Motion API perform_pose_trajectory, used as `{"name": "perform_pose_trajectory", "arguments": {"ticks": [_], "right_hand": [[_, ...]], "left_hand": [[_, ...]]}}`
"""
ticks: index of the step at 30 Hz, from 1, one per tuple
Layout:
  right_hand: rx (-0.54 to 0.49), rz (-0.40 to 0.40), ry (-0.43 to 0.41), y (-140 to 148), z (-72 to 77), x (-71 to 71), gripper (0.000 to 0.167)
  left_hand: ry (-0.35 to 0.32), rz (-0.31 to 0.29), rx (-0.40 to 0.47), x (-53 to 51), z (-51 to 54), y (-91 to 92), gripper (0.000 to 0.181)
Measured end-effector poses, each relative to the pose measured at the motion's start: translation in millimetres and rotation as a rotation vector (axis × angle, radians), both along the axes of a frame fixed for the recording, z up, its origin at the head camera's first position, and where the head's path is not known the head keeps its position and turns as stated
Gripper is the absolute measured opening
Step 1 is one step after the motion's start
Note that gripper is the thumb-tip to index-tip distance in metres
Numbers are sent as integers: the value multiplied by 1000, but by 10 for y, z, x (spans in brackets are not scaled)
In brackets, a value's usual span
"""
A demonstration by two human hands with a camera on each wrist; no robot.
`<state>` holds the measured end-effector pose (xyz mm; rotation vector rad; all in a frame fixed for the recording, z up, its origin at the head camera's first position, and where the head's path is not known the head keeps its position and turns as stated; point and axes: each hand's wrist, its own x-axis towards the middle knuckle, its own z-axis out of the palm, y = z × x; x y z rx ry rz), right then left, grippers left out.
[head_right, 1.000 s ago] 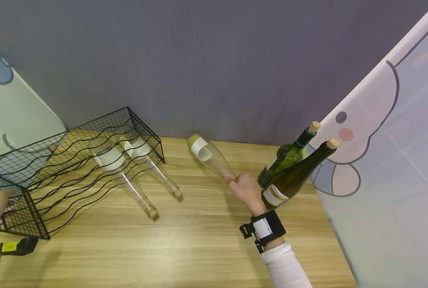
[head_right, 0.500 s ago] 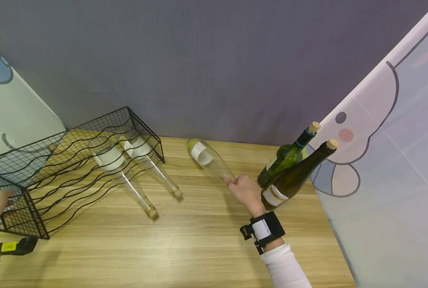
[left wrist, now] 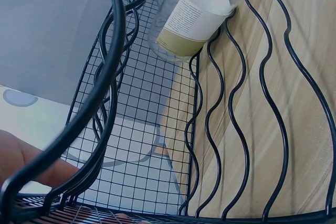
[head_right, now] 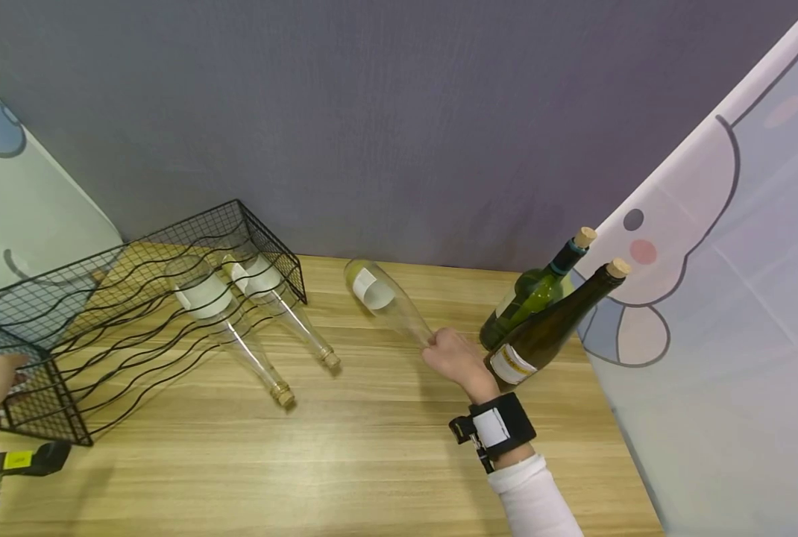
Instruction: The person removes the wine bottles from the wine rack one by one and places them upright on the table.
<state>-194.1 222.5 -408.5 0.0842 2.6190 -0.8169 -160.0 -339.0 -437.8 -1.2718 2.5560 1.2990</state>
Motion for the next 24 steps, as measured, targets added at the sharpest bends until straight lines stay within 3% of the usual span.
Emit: {"name": "perform_pose_trajectory", "arguments": {"ticks": [6, 12, 17, 24], "right_hand": [[-44, 44, 31, 34, 103, 4, 51], [-151, -67, 148, 144, 227, -55, 58], [-366, -248, 280, 221, 290, -113, 41], [-812, -635, 461, 179, 285, -200, 11]], "left_hand": [[3, -6, 6, -1, 16, 7, 70], [1, -13, 8, -7, -7, -16, 71], [-5, -16, 10, -8, -10, -31, 72], [-14, -16, 11, -13, -20, -47, 72]]}}
